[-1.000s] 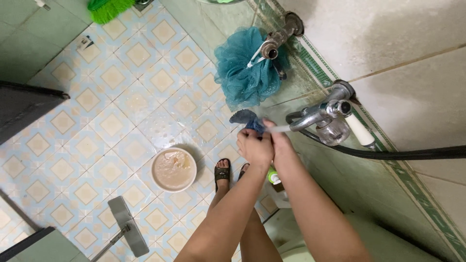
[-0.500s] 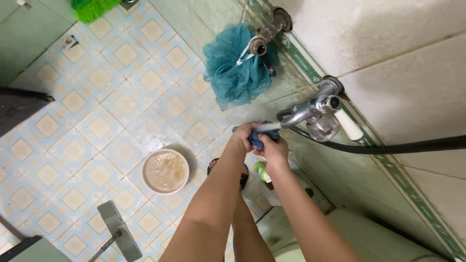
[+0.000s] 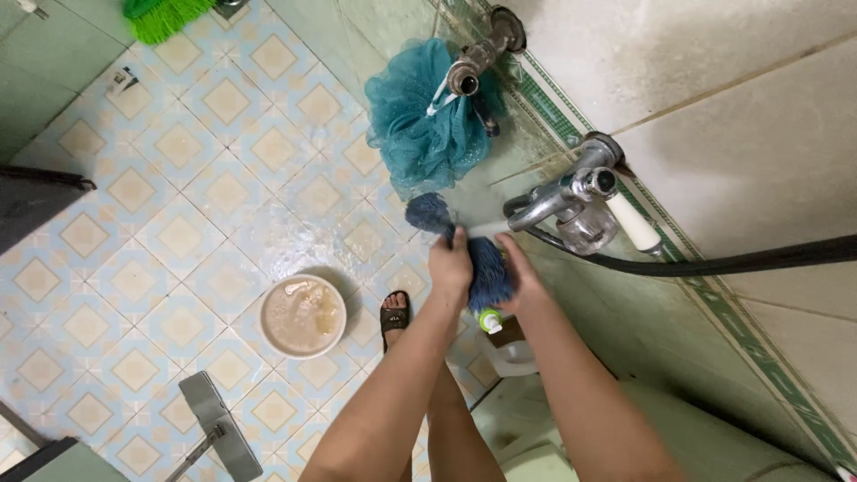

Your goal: Washing a mop cloth in a bathroom and then mopping the floor of a hallway.

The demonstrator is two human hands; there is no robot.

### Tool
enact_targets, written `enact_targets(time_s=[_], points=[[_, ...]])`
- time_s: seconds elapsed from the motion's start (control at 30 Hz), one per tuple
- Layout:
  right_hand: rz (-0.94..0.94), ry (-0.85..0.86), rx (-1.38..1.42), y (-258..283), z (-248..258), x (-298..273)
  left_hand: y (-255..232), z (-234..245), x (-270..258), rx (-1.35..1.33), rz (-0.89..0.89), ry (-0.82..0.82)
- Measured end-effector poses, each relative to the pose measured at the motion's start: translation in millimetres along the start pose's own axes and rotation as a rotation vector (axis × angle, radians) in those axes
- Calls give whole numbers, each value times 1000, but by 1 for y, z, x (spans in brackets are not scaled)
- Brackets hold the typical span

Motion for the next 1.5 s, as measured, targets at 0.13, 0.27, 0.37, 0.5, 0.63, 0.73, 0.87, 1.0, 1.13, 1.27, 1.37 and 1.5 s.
enact_targets(time_s=[0.13,0.27,0.37,0.5,0.63,0.73,0.87,1.0,1.13,1.27,1.37,1.5], points=[[-50,251,-100,-8,-38,49,9,20,-6,116,-113,21],[16,-8,-137,-18,-21,88,53,42,8,-148,317,36],[54,-49,87,-19,-15,79,72,33,23,-190,561,186],[41,3,260,-32,-7,28,45,-10,13,-158,743,504],[42,-37,260,-31,-4,-27,100,-95,98,-49,262,548],[65,-43,222,-19,2,-41,110,-103,97,-27,290,480],[188,-34,183,-3,6,-39,69,-66,40,-209,499,349],[85,-92,122,3,-14,-49,47,-36,-1,-475,540,318],[-49,1,61,2,-19,2,27,-5,-24,-388,382,307],[-53,258,0,-14,-26,63,37,20,-25,-427,397,267],[-57,270,8,-17,-37,47,63,34,-4,-400,565,222],[-68,259,39,-30,-26,23,88,14,38,-294,663,339]])
Point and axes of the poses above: each hand's wrist, its own x-axis towards the middle knuckle, its own z-axis out of the back of the hand, y = z × x, the point moved 9 cm from there along x, towards the middle knuckle, and after that the axes turned 9 degrees about -y, right-handed, at the moved point
